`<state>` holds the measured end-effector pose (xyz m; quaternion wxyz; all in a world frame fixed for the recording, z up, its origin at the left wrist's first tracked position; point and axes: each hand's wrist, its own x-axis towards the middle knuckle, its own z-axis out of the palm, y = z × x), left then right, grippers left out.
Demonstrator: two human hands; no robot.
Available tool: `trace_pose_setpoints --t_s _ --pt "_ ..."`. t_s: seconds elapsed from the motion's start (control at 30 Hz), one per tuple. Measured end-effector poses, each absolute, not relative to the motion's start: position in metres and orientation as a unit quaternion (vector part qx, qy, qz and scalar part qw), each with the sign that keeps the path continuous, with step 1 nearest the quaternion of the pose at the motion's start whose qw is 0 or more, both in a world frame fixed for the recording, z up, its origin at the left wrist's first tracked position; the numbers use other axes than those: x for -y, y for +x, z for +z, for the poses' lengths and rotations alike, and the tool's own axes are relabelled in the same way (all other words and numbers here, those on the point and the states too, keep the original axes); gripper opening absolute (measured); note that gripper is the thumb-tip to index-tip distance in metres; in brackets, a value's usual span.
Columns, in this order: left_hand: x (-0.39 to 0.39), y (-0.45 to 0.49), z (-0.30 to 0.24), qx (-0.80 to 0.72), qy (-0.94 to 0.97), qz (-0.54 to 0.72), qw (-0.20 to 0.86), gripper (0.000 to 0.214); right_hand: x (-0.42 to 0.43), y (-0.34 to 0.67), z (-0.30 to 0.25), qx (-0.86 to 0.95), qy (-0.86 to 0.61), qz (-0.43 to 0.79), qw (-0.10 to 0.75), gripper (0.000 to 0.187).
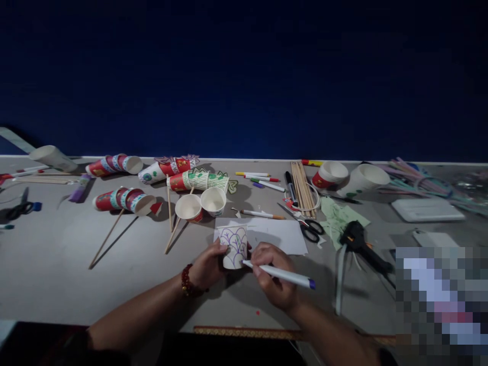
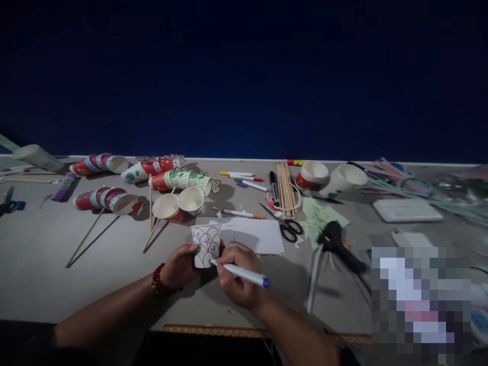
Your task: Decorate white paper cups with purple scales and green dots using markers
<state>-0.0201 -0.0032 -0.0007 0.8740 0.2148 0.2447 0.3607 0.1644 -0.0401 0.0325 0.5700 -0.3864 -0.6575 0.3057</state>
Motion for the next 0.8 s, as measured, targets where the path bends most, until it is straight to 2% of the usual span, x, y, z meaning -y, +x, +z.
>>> trace_pose_setpoints --t_s 0.2,0.8 --pt "0.0036 -0.0209 -0.0004 -0.242 0.211 0.359 0.876 0.054 0.0396 0.1633 0.0324 0.658 -0.392 0.295 0.572 0.012" --pt "0.0035 -0.0203 0.0011 -0.243 0.202 0.362 0.877 0.054 0.0385 0.1631 0.0338 0.667 -0.405 0.279 0.560 0.012"
